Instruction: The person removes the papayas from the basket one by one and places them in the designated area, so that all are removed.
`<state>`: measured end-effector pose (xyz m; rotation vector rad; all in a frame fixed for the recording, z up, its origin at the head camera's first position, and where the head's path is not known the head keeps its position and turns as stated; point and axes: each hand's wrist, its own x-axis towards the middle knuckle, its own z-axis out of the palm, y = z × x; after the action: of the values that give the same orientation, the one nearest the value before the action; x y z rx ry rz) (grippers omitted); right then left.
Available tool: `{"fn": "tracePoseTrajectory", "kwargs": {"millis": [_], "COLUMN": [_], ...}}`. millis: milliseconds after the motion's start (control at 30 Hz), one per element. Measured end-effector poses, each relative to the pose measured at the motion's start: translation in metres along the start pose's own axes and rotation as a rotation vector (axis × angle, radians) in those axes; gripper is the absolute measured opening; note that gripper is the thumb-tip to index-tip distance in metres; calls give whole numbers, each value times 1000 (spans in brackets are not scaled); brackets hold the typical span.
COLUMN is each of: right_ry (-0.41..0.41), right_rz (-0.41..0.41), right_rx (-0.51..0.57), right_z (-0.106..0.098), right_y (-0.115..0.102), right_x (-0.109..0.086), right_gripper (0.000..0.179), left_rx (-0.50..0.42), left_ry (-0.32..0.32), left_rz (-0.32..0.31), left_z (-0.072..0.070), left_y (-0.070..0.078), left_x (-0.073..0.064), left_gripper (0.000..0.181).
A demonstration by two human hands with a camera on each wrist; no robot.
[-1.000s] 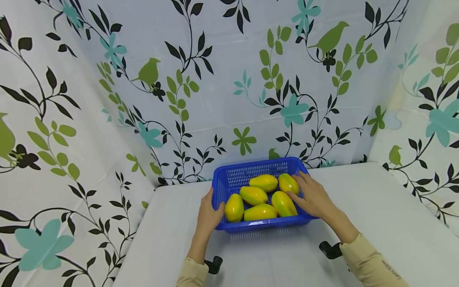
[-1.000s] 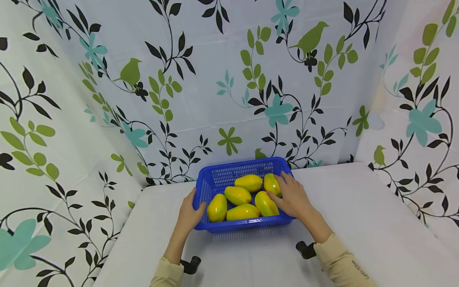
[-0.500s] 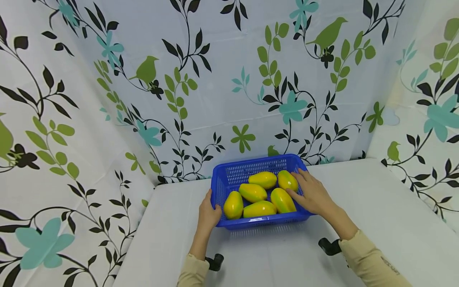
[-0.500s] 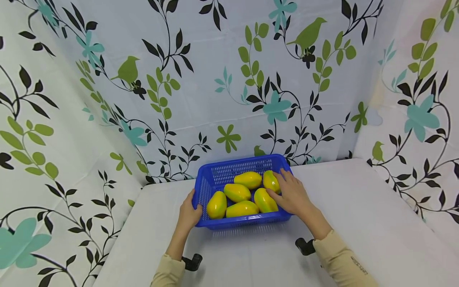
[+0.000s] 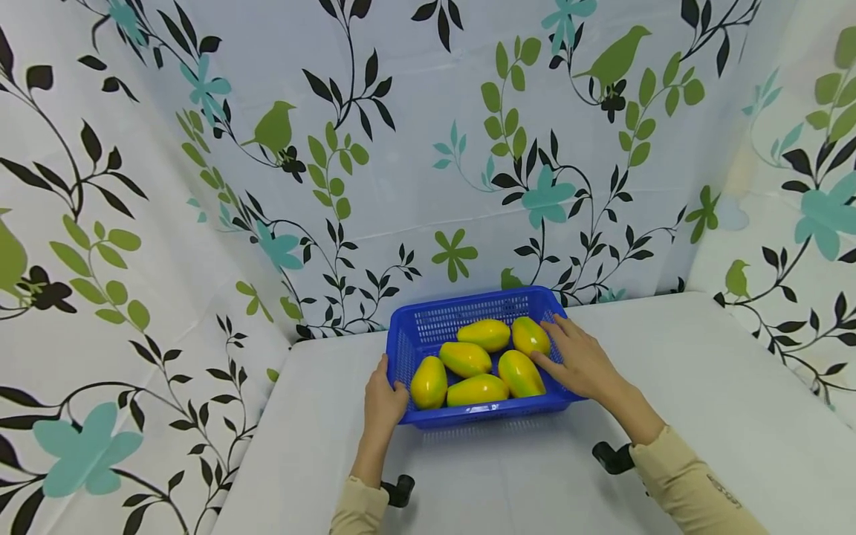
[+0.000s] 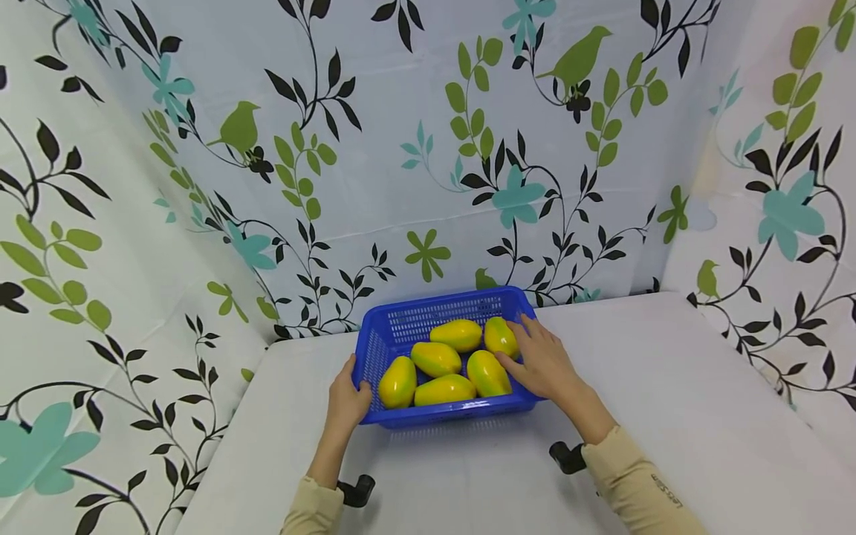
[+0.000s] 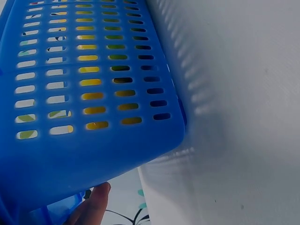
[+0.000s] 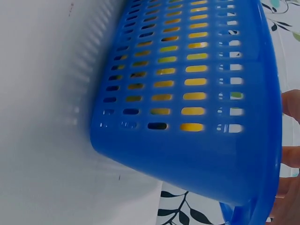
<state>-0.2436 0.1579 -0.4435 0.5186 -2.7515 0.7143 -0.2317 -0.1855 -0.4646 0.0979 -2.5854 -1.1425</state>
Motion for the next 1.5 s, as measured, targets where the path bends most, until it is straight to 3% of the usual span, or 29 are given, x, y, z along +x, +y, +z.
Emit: {"fn": "tracePoseTrajectory", "kwargs": {"millis": [667,1500], "right_ry": [-35,-110], "right_rz": [10,-80], "right_rx": [-6,13], "right_z": [10,10], "right_y": [-9,-26], "right_x": [11,27], "right_gripper": [65,63], "left_rx": [31,86], "left_ry": [18,19], "left_rz": [-10,-9], "left_z": [-20,-34], "left_y": [-12,-20], "left_x": [-5,-10], "left_gripper": [59,59]}}
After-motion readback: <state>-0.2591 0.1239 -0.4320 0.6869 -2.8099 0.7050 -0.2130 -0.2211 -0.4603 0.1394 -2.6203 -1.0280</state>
